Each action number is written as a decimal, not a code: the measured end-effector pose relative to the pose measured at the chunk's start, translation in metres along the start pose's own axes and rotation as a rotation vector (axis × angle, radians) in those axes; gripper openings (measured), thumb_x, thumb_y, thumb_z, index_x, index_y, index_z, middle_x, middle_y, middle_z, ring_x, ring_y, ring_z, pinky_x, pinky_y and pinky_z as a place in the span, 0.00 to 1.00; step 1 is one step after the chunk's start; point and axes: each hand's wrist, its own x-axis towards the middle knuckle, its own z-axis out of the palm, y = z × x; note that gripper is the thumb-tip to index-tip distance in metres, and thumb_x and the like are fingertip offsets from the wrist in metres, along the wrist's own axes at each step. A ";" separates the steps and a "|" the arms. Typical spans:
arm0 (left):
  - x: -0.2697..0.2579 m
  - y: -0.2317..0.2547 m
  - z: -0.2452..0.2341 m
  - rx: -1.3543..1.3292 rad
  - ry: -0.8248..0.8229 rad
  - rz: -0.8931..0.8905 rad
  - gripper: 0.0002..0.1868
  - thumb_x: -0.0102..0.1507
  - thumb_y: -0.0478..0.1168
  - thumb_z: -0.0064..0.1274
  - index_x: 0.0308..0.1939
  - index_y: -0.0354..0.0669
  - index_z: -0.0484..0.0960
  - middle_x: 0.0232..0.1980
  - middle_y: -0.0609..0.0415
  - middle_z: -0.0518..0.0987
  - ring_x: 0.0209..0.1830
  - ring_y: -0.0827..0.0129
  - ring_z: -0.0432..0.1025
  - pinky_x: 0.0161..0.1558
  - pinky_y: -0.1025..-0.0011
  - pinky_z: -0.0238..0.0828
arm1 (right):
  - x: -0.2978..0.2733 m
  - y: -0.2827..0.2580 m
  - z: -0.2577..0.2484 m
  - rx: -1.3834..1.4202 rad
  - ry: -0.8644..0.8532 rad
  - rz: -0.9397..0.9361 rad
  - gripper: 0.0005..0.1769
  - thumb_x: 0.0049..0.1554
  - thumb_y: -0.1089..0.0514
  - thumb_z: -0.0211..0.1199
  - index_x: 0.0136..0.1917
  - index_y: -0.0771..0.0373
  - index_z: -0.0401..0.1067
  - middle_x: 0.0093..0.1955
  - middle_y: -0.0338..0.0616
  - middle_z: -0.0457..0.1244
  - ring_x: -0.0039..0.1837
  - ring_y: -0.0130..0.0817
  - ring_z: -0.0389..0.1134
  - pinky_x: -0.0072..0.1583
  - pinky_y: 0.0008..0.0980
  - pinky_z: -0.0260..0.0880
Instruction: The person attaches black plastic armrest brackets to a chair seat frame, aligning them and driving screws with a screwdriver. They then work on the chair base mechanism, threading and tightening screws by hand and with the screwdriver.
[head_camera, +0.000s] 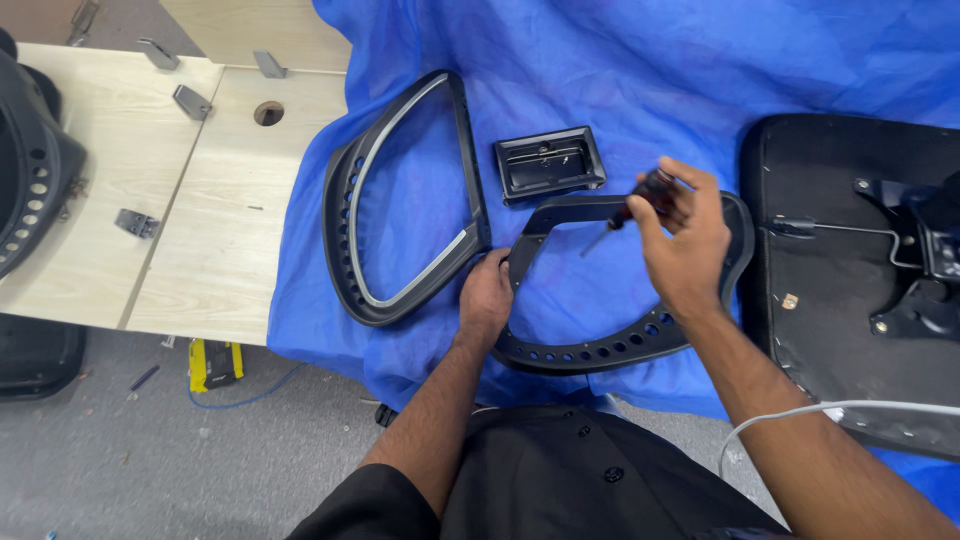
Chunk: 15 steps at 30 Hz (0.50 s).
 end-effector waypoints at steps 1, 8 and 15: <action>-0.002 0.002 0.000 0.077 0.046 0.077 0.14 0.67 0.36 0.47 0.55 0.39 0.80 0.54 0.40 0.81 0.55 0.45 0.74 0.56 0.54 0.69 | -0.007 -0.002 -0.011 0.008 0.005 0.029 0.25 0.64 0.73 0.64 0.71 0.67 0.60 0.62 0.52 0.68 0.64 0.32 0.71 0.66 0.29 0.75; -0.032 0.034 0.002 0.271 -0.231 0.407 0.10 0.62 0.36 0.51 0.45 0.45 0.86 0.46 0.47 0.83 0.52 0.51 0.76 0.57 0.55 0.70 | -0.076 -0.017 -0.052 -0.033 0.028 0.208 0.25 0.63 0.72 0.62 0.71 0.66 0.59 0.62 0.53 0.68 0.63 0.32 0.71 0.65 0.28 0.74; -0.035 0.044 0.023 0.244 -0.969 -0.074 0.13 0.66 0.48 0.54 0.48 0.50 0.89 0.49 0.47 0.86 0.54 0.56 0.79 0.58 0.59 0.73 | -0.100 -0.029 -0.026 0.049 0.006 0.237 0.25 0.62 0.71 0.62 0.70 0.65 0.60 0.62 0.53 0.68 0.62 0.32 0.72 0.63 0.30 0.75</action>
